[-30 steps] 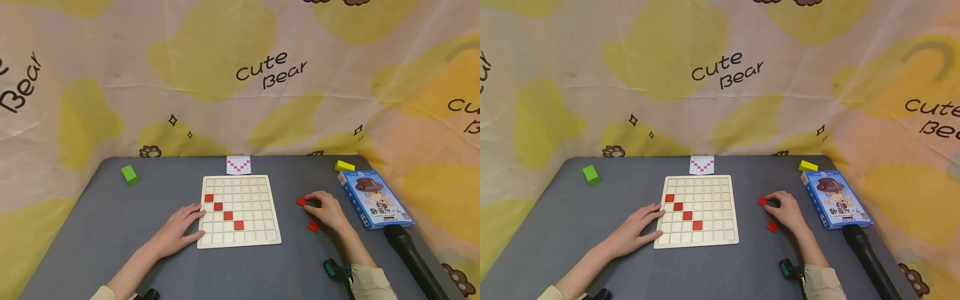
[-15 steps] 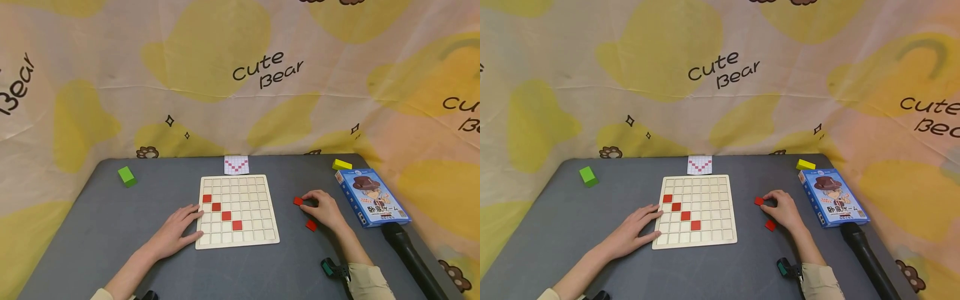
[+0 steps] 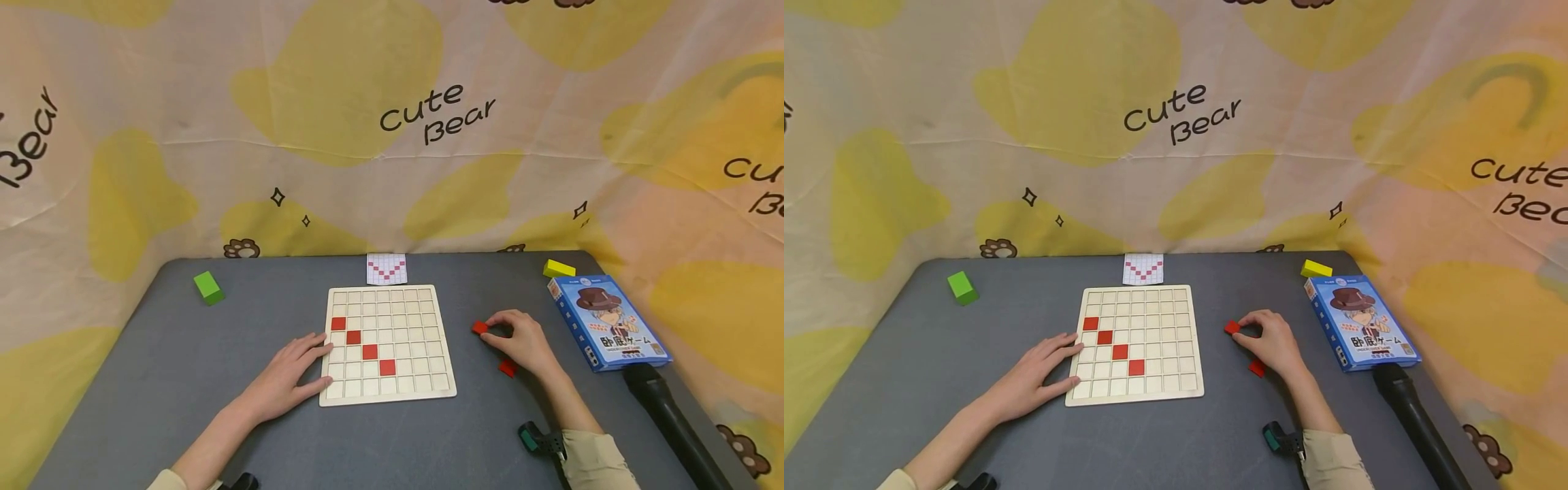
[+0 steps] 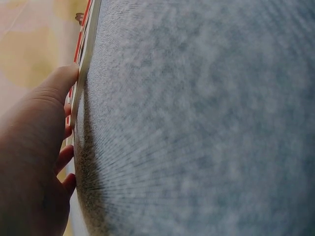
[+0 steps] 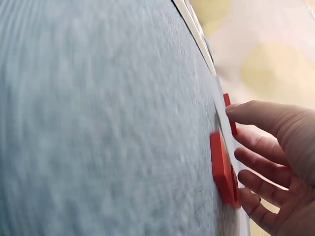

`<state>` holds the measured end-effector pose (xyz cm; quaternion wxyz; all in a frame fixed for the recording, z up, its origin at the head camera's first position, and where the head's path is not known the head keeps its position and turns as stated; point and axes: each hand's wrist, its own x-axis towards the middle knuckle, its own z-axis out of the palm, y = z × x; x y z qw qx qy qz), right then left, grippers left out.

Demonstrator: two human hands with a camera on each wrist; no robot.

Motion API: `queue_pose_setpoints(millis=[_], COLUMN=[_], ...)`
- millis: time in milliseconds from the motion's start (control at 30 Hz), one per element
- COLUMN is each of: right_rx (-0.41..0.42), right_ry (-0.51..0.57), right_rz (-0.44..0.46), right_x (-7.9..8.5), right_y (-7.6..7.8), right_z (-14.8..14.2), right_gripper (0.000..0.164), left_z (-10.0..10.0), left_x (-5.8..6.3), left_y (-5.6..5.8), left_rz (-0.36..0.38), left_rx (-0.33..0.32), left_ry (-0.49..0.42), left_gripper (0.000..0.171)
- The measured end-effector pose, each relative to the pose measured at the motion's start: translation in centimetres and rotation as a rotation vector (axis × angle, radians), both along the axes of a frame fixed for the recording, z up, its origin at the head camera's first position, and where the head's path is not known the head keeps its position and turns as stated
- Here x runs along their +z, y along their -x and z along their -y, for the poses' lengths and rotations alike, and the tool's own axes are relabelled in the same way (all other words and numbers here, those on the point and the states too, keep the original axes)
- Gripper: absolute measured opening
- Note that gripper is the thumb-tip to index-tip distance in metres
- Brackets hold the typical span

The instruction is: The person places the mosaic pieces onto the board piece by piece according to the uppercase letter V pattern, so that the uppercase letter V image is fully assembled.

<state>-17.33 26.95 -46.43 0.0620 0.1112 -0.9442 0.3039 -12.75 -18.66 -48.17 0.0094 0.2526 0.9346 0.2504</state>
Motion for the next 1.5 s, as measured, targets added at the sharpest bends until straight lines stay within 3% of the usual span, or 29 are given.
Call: queue_pose_setpoints(millis=[367, 867, 1500], right_rx=[0.038, 0.208, 0.283], right_ry=[0.072, 0.127, 0.067], right_rz=[-0.01, 0.007, -0.019], right_x=[0.8, 0.7, 0.1], right_y=[-0.4, -1.2, -1.4], right_z=[4.1, 9.8, 12.4], right_gripper=[0.023, 0.02, 0.02], left_z=[-0.1, 0.0, -0.1], left_x=[0.1, 0.2, 0.1], left_y=[-0.1, 0.0, -0.1], left_rz=[-0.007, 0.018, -0.003], left_rx=[0.002, 0.007, 0.0], left_ry=[-0.002, 0.01, 0.007], left_gripper=[0.062, 0.064, 0.063])
